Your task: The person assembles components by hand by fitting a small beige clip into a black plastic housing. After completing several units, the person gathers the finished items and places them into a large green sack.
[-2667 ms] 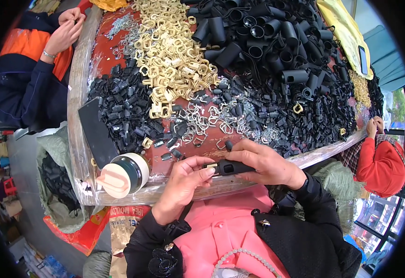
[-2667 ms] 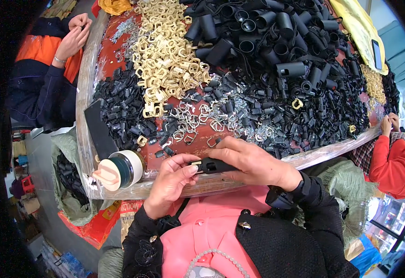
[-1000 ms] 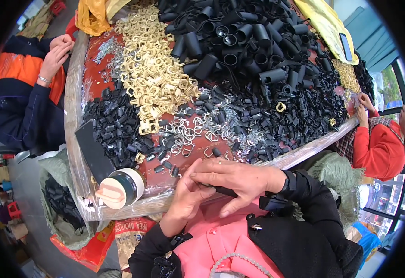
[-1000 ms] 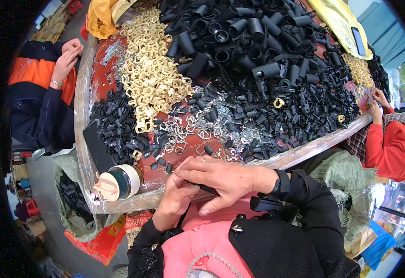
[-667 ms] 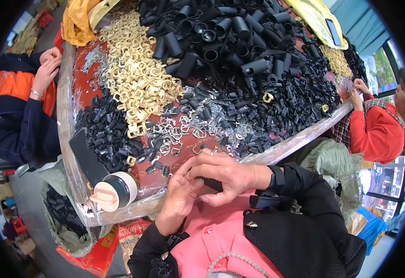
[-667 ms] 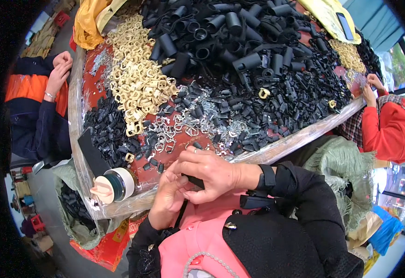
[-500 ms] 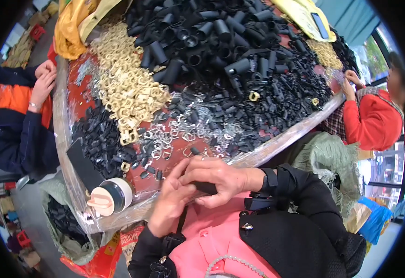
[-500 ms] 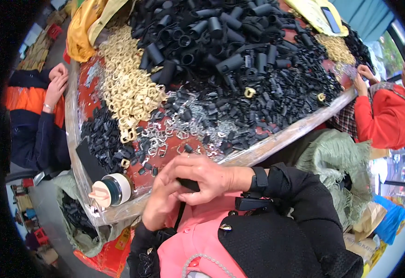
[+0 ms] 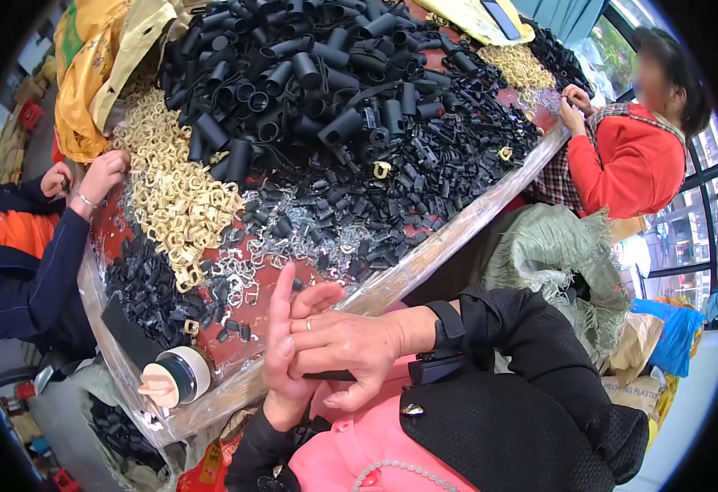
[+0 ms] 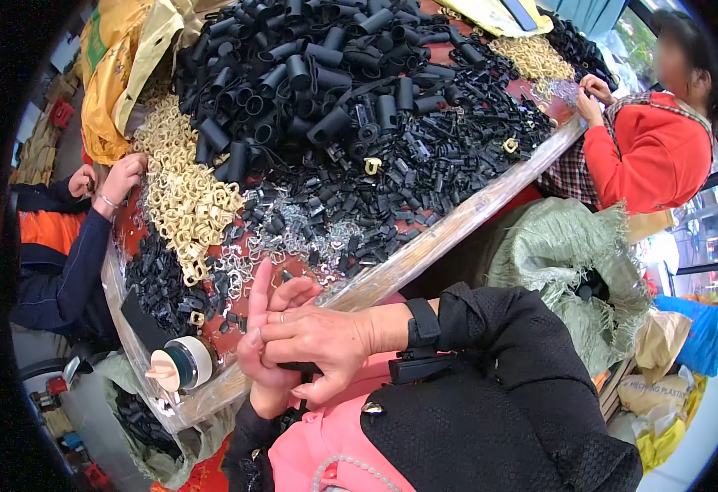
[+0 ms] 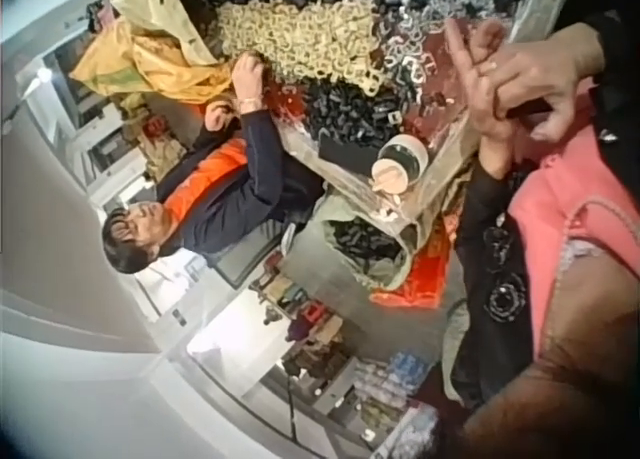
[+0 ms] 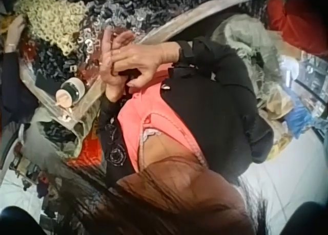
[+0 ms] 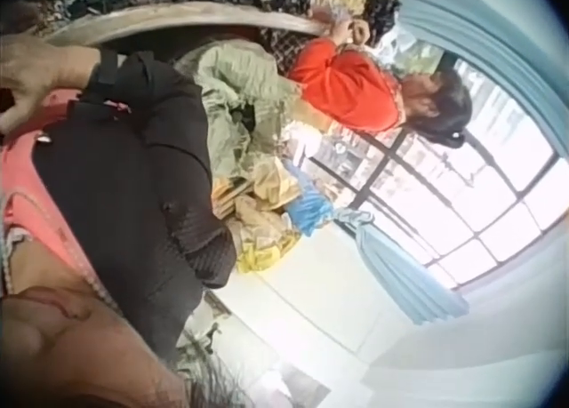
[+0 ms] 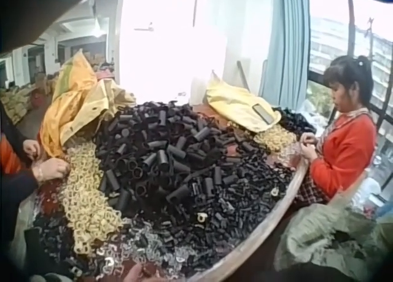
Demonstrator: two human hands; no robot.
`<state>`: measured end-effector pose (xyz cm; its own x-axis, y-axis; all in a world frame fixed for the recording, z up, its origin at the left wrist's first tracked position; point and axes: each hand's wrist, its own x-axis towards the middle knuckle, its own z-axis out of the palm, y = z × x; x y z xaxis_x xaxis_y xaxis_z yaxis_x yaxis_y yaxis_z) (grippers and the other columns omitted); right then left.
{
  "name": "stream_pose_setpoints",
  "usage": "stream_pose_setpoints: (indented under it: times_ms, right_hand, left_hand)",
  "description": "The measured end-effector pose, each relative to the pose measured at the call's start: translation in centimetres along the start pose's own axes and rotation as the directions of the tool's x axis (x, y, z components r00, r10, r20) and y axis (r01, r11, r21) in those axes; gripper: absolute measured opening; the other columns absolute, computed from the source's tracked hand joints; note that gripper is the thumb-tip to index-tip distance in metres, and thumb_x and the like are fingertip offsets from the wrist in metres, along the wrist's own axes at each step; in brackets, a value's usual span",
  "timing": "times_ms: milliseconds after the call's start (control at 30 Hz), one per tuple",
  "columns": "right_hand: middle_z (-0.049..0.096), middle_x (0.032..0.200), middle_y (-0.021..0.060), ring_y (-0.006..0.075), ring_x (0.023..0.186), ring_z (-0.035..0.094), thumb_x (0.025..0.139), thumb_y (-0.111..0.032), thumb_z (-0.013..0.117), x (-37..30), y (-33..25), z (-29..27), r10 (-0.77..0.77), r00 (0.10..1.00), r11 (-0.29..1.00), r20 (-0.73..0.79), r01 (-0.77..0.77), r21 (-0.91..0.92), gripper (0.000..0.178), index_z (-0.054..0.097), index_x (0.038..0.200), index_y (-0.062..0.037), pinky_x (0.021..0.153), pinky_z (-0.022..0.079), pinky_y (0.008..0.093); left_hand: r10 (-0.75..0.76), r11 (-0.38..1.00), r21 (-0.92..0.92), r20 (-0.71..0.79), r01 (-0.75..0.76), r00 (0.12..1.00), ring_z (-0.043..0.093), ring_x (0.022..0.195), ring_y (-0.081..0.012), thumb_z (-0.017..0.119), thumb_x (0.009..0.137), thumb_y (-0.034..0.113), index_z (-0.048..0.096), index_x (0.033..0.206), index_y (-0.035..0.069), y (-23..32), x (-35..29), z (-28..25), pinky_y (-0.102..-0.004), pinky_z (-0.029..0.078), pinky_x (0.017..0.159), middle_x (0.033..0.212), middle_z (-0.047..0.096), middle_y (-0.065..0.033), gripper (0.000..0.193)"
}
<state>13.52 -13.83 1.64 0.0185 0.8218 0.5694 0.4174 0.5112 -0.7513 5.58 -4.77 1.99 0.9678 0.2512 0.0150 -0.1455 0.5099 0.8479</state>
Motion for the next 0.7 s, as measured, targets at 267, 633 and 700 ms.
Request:
stream_pose_setpoints:
  times_ms: [267, 633, 700]
  right_hand:
    - [0.054, 0.081, 0.0136, 0.0304, 0.077, 0.054, 0.065, -0.021, 0.064, -3.4, -4.2, -8.4, 0.395, 0.919, 0.905, 0.004, -0.389, -0.171, 0.031, 0.056, 0.086, 0.0008, 0.066, 0.044, 0.0366]
    - [0.057, 0.082, 0.0121, 0.0302, 0.077, 0.054, 0.07, -0.028, 0.063, -18.0, -15.7, -14.6, 0.652, 0.317, -0.344, -0.689, -0.686, -0.641, 0.034, 0.057, 0.091, -0.0033, 0.07, 0.041, 0.0371]
    - [0.056, 0.086, 0.011, 0.0302, 0.08, 0.053, 0.072, -0.021, 0.061, -14.6, -11.3, -14.5, 0.547, 0.527, -0.117, -0.651, -0.722, -0.682, 0.03, 0.056, 0.096, -0.0046, 0.071, 0.04, 0.0376]
  left_hand:
    - [-0.178, 0.976, 0.116, -0.045, 0.182, 0.983, 0.048, 0.104, -0.0212, 0.046, 0.081, 0.03, 0.032, 0.127, 0.0, -2.0, 1.2, 0.4, -0.0332, 0.036, 0.092, 0.114, 0.05, -0.013, 0.057]
    - [-0.31, 0.946, 0.076, -0.06, 0.314, 0.949, 0.052, 0.097, -0.0148, 0.053, 0.081, 0.011, 0.047, 0.114, 0.001, -3.9, 1.7, -0.4, -0.0258, 0.041, 0.082, 0.107, 0.054, -0.0084, 0.035]
    - [-0.321, 0.942, 0.084, -0.044, 0.324, 0.946, 0.053, 0.095, -0.0147, 0.053, 0.081, 0.011, 0.048, 0.113, 0.001, -4.0, 1.6, -0.7, -0.0252, 0.042, 0.081, 0.106, 0.055, -0.0089, 0.034]
